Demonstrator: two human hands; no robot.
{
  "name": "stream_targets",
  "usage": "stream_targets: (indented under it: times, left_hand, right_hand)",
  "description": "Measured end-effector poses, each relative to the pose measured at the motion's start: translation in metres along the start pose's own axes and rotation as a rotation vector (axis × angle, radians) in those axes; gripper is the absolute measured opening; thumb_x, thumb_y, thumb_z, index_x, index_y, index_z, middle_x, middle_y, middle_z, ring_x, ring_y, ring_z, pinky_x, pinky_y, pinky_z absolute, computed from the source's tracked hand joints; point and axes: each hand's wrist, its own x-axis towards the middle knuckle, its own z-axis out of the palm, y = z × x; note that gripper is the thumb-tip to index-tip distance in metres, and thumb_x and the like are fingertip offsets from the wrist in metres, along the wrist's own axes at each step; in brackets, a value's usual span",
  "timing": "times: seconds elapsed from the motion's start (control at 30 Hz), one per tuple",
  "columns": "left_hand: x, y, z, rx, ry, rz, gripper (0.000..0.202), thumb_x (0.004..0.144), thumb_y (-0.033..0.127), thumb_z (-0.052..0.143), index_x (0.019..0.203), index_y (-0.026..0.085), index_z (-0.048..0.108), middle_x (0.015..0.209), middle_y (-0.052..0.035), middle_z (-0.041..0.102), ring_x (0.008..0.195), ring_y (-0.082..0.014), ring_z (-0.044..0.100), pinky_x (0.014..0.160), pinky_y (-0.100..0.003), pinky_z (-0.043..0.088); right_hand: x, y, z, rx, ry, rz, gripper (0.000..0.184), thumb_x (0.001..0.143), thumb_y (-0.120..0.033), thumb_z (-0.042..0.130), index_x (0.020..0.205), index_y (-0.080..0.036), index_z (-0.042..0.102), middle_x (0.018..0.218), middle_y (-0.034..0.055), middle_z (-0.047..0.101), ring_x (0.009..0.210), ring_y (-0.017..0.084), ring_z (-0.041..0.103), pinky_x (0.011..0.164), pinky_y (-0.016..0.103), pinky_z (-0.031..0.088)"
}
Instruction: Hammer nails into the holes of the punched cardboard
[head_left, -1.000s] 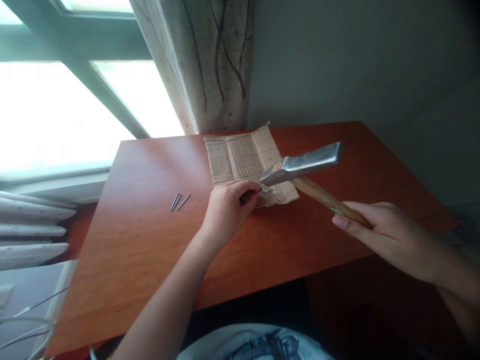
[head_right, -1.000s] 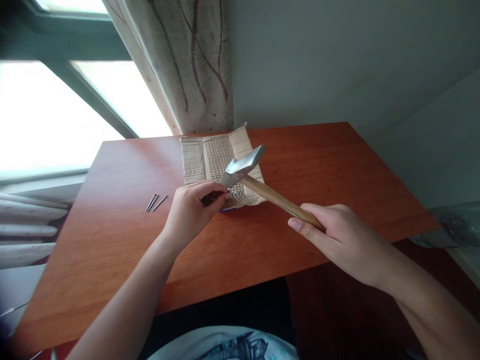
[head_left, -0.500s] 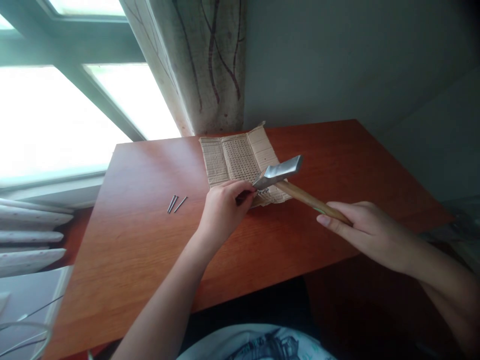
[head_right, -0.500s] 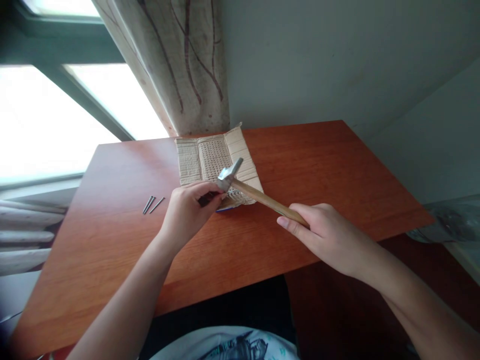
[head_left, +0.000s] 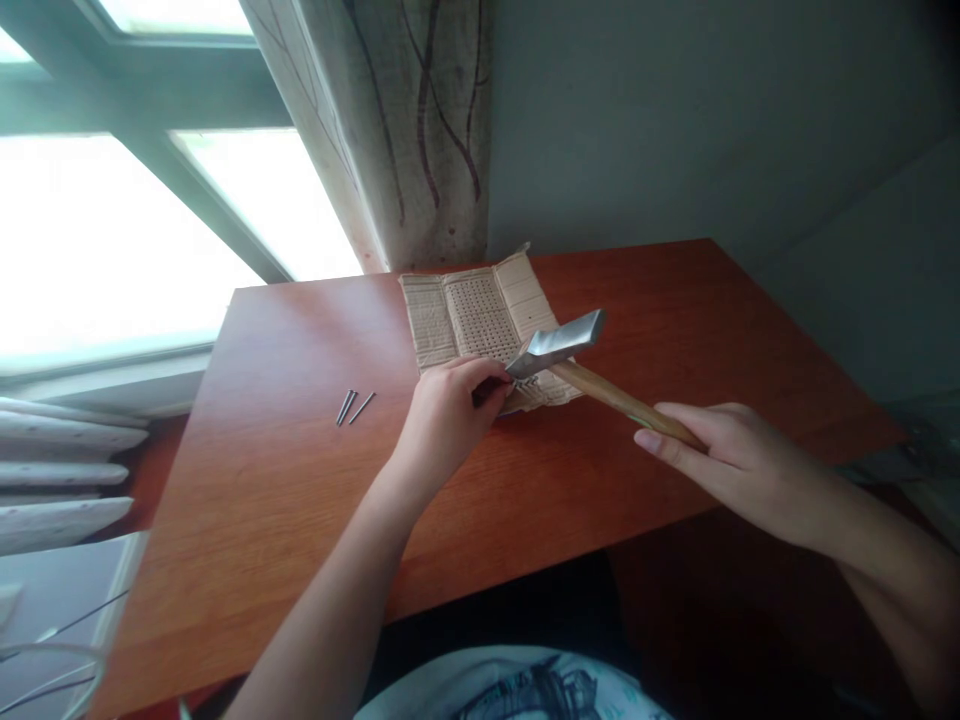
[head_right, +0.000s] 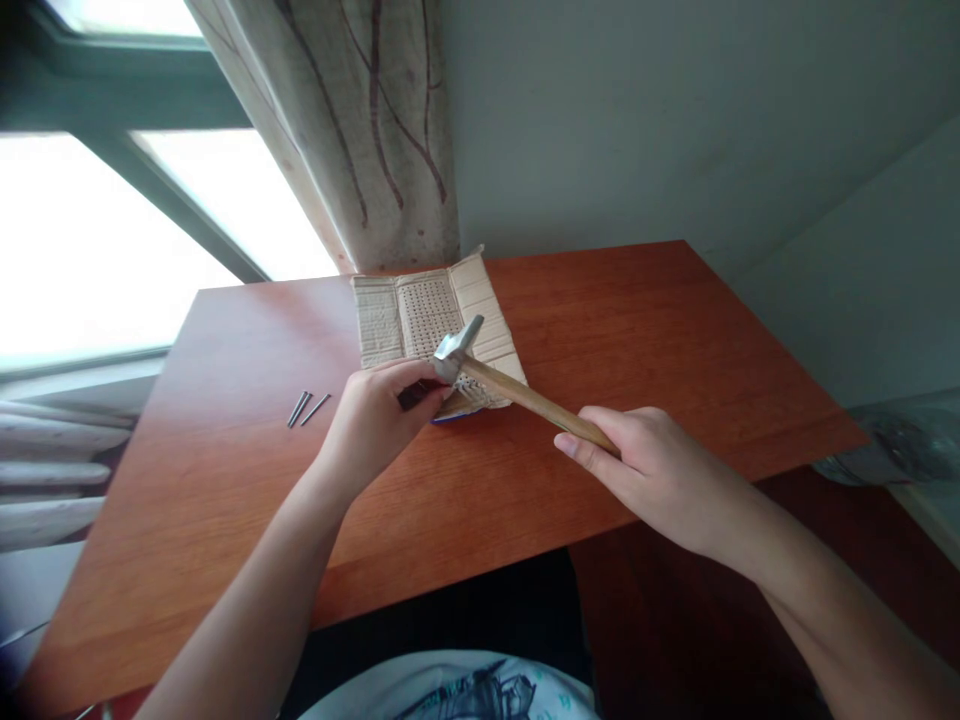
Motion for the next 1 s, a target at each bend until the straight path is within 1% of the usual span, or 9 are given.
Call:
stream_targets:
  times: [0.07, 0.13, 0.2, 0.27, 0.33, 0.43, 0.57, 0.83, 1.0]
  left_hand:
    - [-0.002, 0.0, -0.003, -0.007, -0.003, 0.006, 0.011, 0.086, 0.012, 0.07, 0.091, 0.02, 0.074, 0.086, -0.0003, 0.076, 0.075, -0.0148, 0.068, 0.069, -0.025, 0.049]
    - [-0.005, 0.0, -0.005, 0.032, 0.022, 0.023, 0.011, 0.087, 0.016, 0.07, 0.097, 0.02, 0.074, 0.091, -0.0018, 0.076, 0.078, -0.0167, 0.069, 0.07, -0.027, 0.051]
    - [-0.008, -0.003, -0.006, 0.105, 0.05, 0.064, 0.012, 0.089, 0.019, 0.07, 0.1, 0.02, 0.074, 0.099, -0.0039, 0.076, 0.089, -0.0206, 0.069, 0.078, -0.032, 0.053]
    - [-0.01, -0.006, -0.006, 0.151, 0.062, 0.11, 0.011, 0.089, 0.019, 0.07, 0.099, 0.02, 0.075, 0.105, -0.0052, 0.076, 0.098, -0.0235, 0.068, 0.087, -0.036, 0.053]
    - [-0.011, -0.009, -0.004, 0.16, 0.068, 0.136, 0.009, 0.089, 0.02, 0.071, 0.097, 0.02, 0.075, 0.107, -0.0054, 0.076, 0.1, -0.0239, 0.068, 0.091, -0.038, 0.054]
    - [-0.011, -0.012, -0.002, 0.151, 0.076, 0.147, 0.009, 0.088, 0.019, 0.073, 0.097, 0.019, 0.075, 0.108, -0.0054, 0.075, 0.099, -0.0234, 0.067, 0.091, -0.038, 0.055]
    - [-0.01, -0.013, -0.002, 0.144, 0.074, 0.137, 0.009, 0.088, 0.02, 0.073, 0.097, 0.019, 0.075, 0.108, -0.006, 0.075, 0.099, -0.024, 0.067, 0.092, -0.039, 0.055]
    - [-0.011, -0.012, -0.002, 0.113, 0.072, 0.125, 0.008, 0.089, 0.02, 0.072, 0.097, 0.02, 0.075, 0.108, -0.0064, 0.075, 0.1, -0.0238, 0.067, 0.093, -0.04, 0.055]
    - [-0.011, -0.012, -0.003, 0.106, 0.064, 0.122, 0.008, 0.089, 0.019, 0.072, 0.096, 0.019, 0.075, 0.108, -0.0058, 0.075, 0.1, -0.0237, 0.067, 0.093, -0.04, 0.055]
  right_hand:
    - [-0.001, 0.001, -0.001, 0.005, 0.012, 0.0, 0.042, 0.099, -0.055, 0.053, 0.073, -0.022, 0.053, 0.062, -0.0027, 0.052, 0.056, 0.014, 0.048, 0.053, 0.028, 0.033]
    - [-0.003, 0.002, -0.001, 0.004, 0.016, 0.002, 0.041, 0.099, -0.056, 0.053, 0.074, -0.023, 0.054, 0.063, -0.0027, 0.052, 0.056, 0.014, 0.048, 0.054, 0.028, 0.034]
    - [-0.004, 0.003, 0.0, 0.001, 0.011, 0.006, 0.04, 0.099, -0.056, 0.053, 0.076, -0.023, 0.055, 0.063, -0.0028, 0.052, 0.057, 0.014, 0.048, 0.054, 0.028, 0.034]
    - [-0.005, 0.004, 0.001, 0.002, 0.01, 0.01, 0.042, 0.099, -0.057, 0.052, 0.075, -0.023, 0.055, 0.063, -0.0029, 0.051, 0.057, 0.014, 0.048, 0.054, 0.028, 0.033]
    - [-0.005, 0.005, 0.002, 0.005, 0.017, 0.014, 0.045, 0.099, -0.06, 0.051, 0.074, -0.023, 0.053, 0.062, -0.0032, 0.05, 0.056, 0.014, 0.047, 0.053, 0.029, 0.033]
    - [-0.002, 0.004, 0.006, 0.008, 0.015, 0.02, 0.048, 0.099, -0.063, 0.049, 0.072, -0.023, 0.051, 0.061, -0.0033, 0.049, 0.055, 0.013, 0.046, 0.053, 0.029, 0.032]
    - [0.003, 0.003, 0.01, -0.001, -0.022, 0.024, 0.049, 0.099, -0.065, 0.046, 0.074, -0.023, 0.053, 0.062, -0.003, 0.051, 0.056, 0.013, 0.048, 0.053, 0.029, 0.033]
    - [0.004, 0.005, 0.012, -0.023, -0.009, 0.024, 0.048, 0.1, -0.063, 0.046, 0.075, -0.023, 0.054, 0.063, -0.0024, 0.053, 0.058, 0.014, 0.05, 0.054, 0.029, 0.034]
    - [0.005, 0.007, 0.012, -0.005, -0.001, 0.021, 0.048, 0.099, -0.062, 0.047, 0.073, -0.023, 0.052, 0.061, -0.003, 0.049, 0.056, 0.014, 0.047, 0.053, 0.029, 0.033]
